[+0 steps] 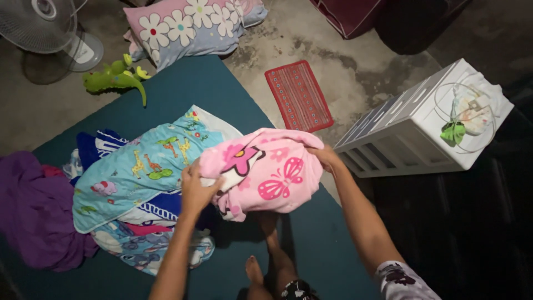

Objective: The person puts a pillowcase onto a pillow by hand, tosses the pillow aside, and picks up blankets on a mattress.

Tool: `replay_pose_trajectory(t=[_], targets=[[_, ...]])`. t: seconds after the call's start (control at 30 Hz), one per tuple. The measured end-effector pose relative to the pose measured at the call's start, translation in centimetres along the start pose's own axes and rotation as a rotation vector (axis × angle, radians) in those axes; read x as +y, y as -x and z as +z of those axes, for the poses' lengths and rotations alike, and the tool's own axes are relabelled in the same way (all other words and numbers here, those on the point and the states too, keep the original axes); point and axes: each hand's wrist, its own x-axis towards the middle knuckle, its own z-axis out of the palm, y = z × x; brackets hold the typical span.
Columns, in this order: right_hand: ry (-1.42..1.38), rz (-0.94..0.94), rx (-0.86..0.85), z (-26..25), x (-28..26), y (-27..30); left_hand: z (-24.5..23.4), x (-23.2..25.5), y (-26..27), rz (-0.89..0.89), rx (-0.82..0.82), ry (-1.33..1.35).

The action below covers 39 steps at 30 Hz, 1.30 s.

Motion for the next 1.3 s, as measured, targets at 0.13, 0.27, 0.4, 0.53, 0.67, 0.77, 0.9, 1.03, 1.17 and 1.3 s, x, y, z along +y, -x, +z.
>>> replay_pose_trajectory(t=[0.13,0.27,0.4,0.53,0.67,0.77,0.9,1.03,1.17,1.3], targets=[[0.117,0.002,0.116,1.4,-0.3,0.8,1.8,-0.5,-0.2,-0.133,-0.053,-0.207],[0.079,-0.057,-0.016,1.2,-1.6,2.7,4.5,-9.8,-2.2,-0.614,-0.11,-0.06],[0.166,-0.037,0.033,1.3,-1.8,4.2,6.1,-15.8,-1.3,-0.539,0.053,0.358],[0.105,-0.208,0.022,1.2,-0.4,4.9,6.4,-16.7,-1.1,-0.673,-0.088,0.876],[-0.107,0.009,-0.044,1.4,3.0,2.8,5.7,-17.2,-1.3,-0.808,-0.344,0.816],[-0.267,0.187,-0.264,1.7,4.6,1.6,5.7,-17.2,-0.8,-0.961,-0.36,0.893],[-0.033,0.248,-0.202,0.5,5.2,2.0,6.9,-16.6,1.6,-1.178,-0.514,1.094],[-0.085,0.205,-0.306,-1.1,5.0,2.5,7.5,-16.2,3.1,-1.222,-0.563,1.199],[-0.292,0.255,-0.218,-1.1,5.8,2.5,6.3,-16.8,4.0,-1.207,-0.457,1.419],[-0.428,0.302,-0.045,-0.1,6.9,0.8,7.2,-17.2,3.2,-1.067,-0.312,1.437]])
